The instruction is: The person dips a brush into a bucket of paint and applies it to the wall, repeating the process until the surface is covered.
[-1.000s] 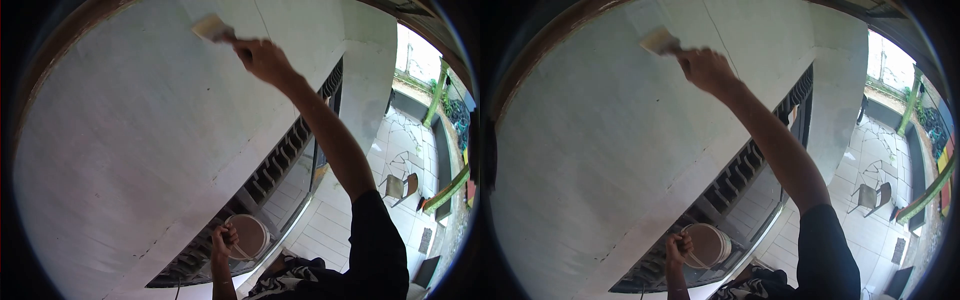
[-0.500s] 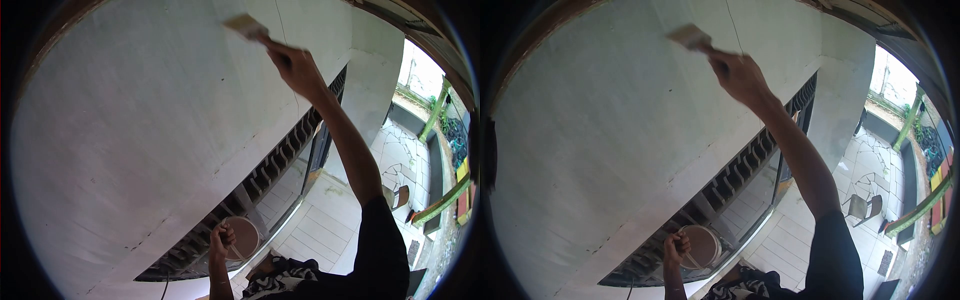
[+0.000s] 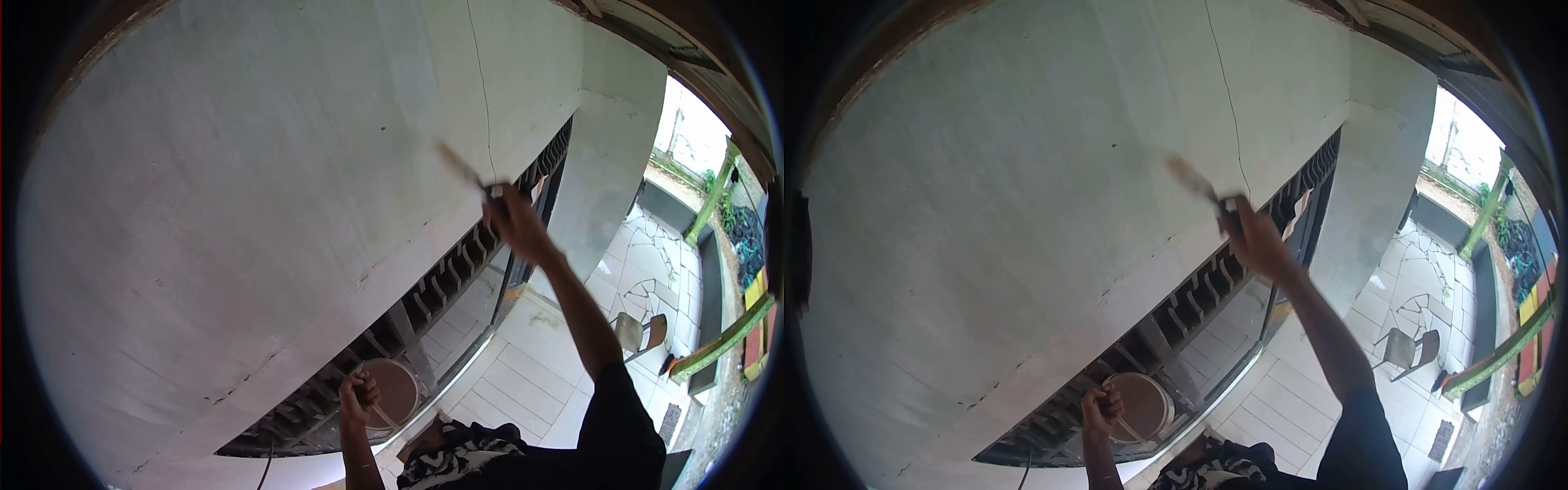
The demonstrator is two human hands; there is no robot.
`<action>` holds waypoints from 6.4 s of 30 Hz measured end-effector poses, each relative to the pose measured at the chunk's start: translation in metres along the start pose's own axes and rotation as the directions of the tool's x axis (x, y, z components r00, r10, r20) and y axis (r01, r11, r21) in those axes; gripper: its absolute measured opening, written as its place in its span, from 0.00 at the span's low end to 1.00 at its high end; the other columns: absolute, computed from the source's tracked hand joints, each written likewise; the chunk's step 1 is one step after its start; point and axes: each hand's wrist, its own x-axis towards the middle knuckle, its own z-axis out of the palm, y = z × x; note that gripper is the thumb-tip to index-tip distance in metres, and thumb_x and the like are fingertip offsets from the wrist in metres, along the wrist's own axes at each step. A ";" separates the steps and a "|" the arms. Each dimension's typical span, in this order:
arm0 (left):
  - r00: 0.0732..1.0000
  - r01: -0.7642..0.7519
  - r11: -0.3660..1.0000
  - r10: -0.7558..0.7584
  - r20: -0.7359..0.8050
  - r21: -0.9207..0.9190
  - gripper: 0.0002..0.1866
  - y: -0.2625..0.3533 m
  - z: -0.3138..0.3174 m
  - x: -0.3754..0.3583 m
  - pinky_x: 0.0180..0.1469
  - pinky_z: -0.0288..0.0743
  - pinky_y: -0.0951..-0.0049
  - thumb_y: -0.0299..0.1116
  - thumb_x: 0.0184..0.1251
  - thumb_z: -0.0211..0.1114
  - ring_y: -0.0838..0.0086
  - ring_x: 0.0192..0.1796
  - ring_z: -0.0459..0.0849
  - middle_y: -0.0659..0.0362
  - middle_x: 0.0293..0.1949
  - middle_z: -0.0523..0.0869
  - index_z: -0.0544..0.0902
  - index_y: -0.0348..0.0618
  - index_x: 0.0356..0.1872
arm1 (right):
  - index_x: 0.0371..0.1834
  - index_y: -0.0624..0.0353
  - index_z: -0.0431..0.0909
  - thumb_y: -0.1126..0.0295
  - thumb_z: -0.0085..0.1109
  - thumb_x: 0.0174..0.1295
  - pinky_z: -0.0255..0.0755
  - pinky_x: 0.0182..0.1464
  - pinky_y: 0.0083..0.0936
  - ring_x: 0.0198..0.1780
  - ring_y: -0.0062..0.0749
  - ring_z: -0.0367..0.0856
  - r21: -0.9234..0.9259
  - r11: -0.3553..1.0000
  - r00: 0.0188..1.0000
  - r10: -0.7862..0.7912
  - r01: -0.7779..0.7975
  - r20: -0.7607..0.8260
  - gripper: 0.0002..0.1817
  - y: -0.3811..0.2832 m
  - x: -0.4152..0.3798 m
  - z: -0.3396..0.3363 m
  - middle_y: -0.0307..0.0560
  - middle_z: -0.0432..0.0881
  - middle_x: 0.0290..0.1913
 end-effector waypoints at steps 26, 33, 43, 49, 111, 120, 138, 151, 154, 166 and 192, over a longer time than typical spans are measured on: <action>0.999 0.051 0.998 -0.051 0.011 0.032 0.03 -0.001 0.002 -0.006 0.19 0.46 0.78 0.34 0.56 0.52 0.83 0.16 0.50 0.70 0.17 0.54 0.70 0.50 0.29 | 0.15 0.58 0.69 0.39 0.49 0.68 0.59 0.20 0.24 0.14 0.19 0.64 0.326 0.723 0.784 0.611 -0.610 0.110 0.34 0.065 -0.019 0.111 0.34 0.66 0.12; 0.998 0.051 0.999 -0.051 -0.025 0.004 0.04 -0.005 -0.006 -0.005 0.19 0.46 0.79 0.35 0.55 0.52 0.83 0.16 0.50 0.69 0.18 0.55 0.71 0.49 0.29 | 0.12 0.65 0.69 0.43 0.51 0.69 0.60 0.20 0.31 0.16 0.23 0.65 0.356 0.612 0.675 0.733 -0.707 0.079 0.36 0.052 -0.060 0.091 0.40 0.65 0.11; 0.999 0.022 0.999 -0.021 -0.046 0.027 0.04 -0.006 -0.010 -0.011 0.18 0.47 0.79 0.34 0.54 0.52 0.83 0.17 0.50 0.70 0.18 0.54 0.70 0.48 0.29 | 0.18 0.67 0.76 0.44 0.49 0.70 0.64 0.24 0.36 0.16 0.27 0.67 0.095 0.735 0.738 0.675 -0.671 -0.011 0.35 0.057 -0.082 0.102 0.45 0.70 0.12; 0.994 0.081 0.996 -0.078 -0.075 0.037 0.02 -0.012 -0.004 -0.009 0.18 0.46 0.79 0.34 0.54 0.52 0.84 0.16 0.49 0.70 0.17 0.55 0.70 0.51 0.26 | 0.27 0.65 0.79 0.50 0.44 0.73 0.67 0.25 0.37 0.17 0.33 0.72 -0.070 0.898 0.899 0.438 -0.435 0.023 0.28 0.079 -0.091 0.131 0.48 0.70 0.14; 0.999 -0.011 1.000 0.012 -0.030 0.008 0.03 0.012 -0.009 -0.013 0.18 0.46 0.79 0.33 0.55 0.52 0.83 0.16 0.49 0.70 0.17 0.54 0.71 0.50 0.29 | 0.68 0.45 0.71 0.82 0.54 0.60 0.70 0.28 0.35 0.23 0.40 0.71 -0.100 0.991 0.940 -0.116 0.088 -0.321 0.31 0.031 0.025 0.109 0.48 0.68 0.23; 0.999 -0.008 0.999 0.010 -0.049 0.039 0.03 0.008 -0.004 -0.014 0.19 0.48 0.78 0.33 0.55 0.52 0.83 0.16 0.50 0.70 0.17 0.54 0.71 0.50 0.30 | 0.65 0.45 0.75 0.84 0.55 0.57 0.73 0.30 0.34 0.26 0.43 0.78 -0.102 0.994 0.947 -0.008 -0.027 -0.323 0.31 0.020 -0.040 0.093 0.50 0.75 0.28; 0.998 0.000 0.998 0.004 -0.066 0.055 0.02 0.011 -0.008 -0.017 0.17 0.46 0.79 0.33 0.55 0.52 0.84 0.16 0.50 0.70 0.17 0.55 0.72 0.50 0.29 | 0.59 0.46 0.80 0.81 0.56 0.59 0.73 0.33 0.31 0.27 0.39 0.78 -0.030 0.993 0.964 0.105 -0.115 -0.244 0.25 0.068 -0.107 0.139 0.50 0.77 0.27; 0.996 0.006 0.999 -0.003 -0.088 0.031 0.02 0.006 -0.016 -0.022 0.18 0.46 0.78 0.33 0.55 0.51 0.83 0.16 0.50 0.70 0.17 0.54 0.70 0.49 0.27 | 0.59 0.46 0.79 0.70 0.55 0.68 0.69 0.29 0.26 0.19 0.33 0.67 -0.057 0.938 0.823 -0.328 0.342 -0.463 0.17 -0.094 0.210 -0.031 0.55 0.75 0.22; 0.994 -0.026 1.000 0.027 -0.104 0.008 0.03 0.006 -0.016 -0.028 0.19 0.46 0.78 0.33 0.55 0.51 0.83 0.16 0.50 0.70 0.16 0.54 0.71 0.49 0.28 | 0.58 0.48 0.80 0.70 0.55 0.68 0.69 0.30 0.24 0.20 0.30 0.66 0.055 0.949 0.869 -0.260 0.310 -0.421 0.17 -0.089 0.237 -0.024 0.58 0.77 0.24; 0.993 -0.013 1.000 0.011 -0.115 -0.017 0.02 0.007 -0.030 -0.015 0.18 0.46 0.79 0.33 0.54 0.52 0.83 0.16 0.50 0.71 0.17 0.54 0.70 0.50 0.27 | 0.54 0.64 0.80 0.81 0.58 0.60 0.69 0.28 0.29 0.23 0.34 0.75 0.025 0.995 0.984 0.101 -0.099 -0.146 0.17 0.083 -0.129 0.138 0.46 0.76 0.24; 0.993 0.052 0.998 -0.049 -0.109 0.027 0.03 0.013 -0.026 -0.005 0.18 0.47 0.79 0.34 0.55 0.51 0.83 0.16 0.51 0.70 0.17 0.54 0.71 0.50 0.29 | 0.58 0.56 0.80 0.81 0.58 0.60 0.70 0.30 0.29 0.23 0.35 0.75 -0.022 0.999 0.941 -0.042 0.036 -0.336 0.21 0.106 -0.086 0.103 0.50 0.76 0.24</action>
